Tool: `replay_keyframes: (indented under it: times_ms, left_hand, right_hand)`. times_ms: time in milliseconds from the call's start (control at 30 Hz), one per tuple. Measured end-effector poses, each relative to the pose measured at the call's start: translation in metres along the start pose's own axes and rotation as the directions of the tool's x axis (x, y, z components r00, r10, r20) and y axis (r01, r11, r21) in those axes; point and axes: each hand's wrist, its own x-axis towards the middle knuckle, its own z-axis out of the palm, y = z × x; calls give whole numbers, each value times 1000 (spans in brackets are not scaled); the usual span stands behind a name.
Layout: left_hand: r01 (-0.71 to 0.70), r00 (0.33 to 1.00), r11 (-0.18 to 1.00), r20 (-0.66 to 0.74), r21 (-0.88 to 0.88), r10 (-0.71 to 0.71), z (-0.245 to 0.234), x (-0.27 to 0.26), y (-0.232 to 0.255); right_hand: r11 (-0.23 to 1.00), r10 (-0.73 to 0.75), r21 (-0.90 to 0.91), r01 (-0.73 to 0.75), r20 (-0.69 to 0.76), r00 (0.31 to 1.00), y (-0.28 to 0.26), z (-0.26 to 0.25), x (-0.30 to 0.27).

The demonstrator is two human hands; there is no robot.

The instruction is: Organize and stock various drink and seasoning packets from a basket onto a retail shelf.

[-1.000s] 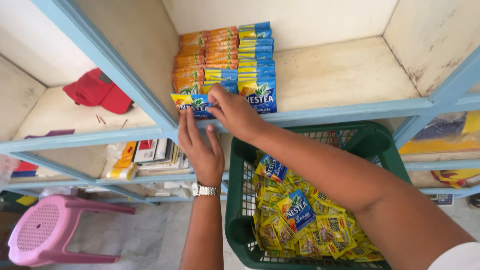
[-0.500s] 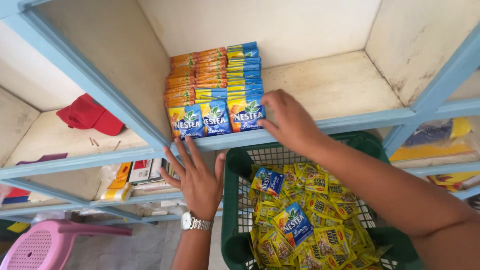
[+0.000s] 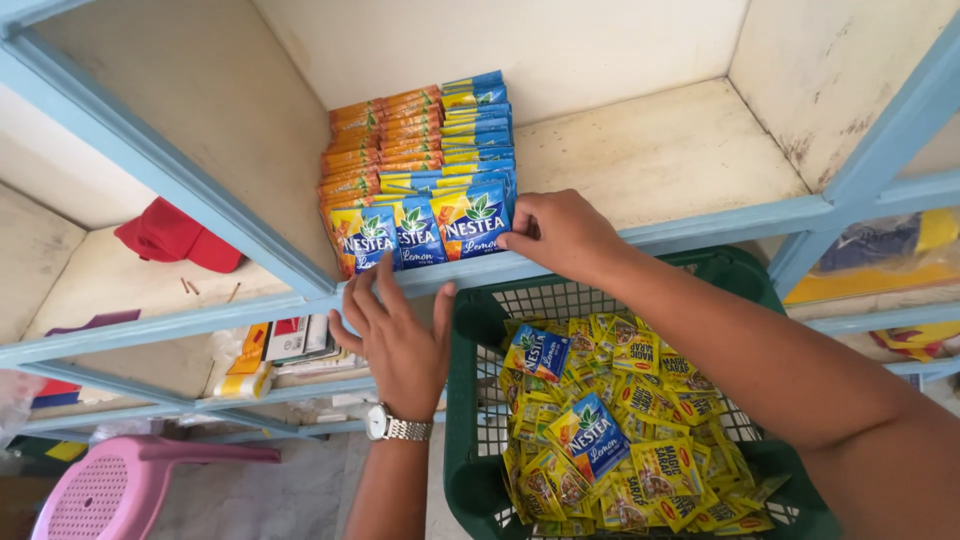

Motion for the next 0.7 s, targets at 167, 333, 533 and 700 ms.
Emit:
replay_keyframes:
  times_ms: [167,333,533,700]
  left_hand:
    - [-57,993,997,105,-52,62,4,-5,14]
    - [-68,988,996,132,-54,75,15,-4,20]
    - [-89,982,993,158,-82,101,-4,-17,34]
    - [-61,944,899,267,-434,193,-17,-55,50]
  right_hand:
    - [1000,-2,-4,2,31,1000,6,0,-2]
    - [999,-35,-36,35,0,999,3,2,-1]
    - [970,-240,-44,238,-51,969,10,-8,-24]
    - [714,-675,-279,642,-34,737,24,-31,-81]
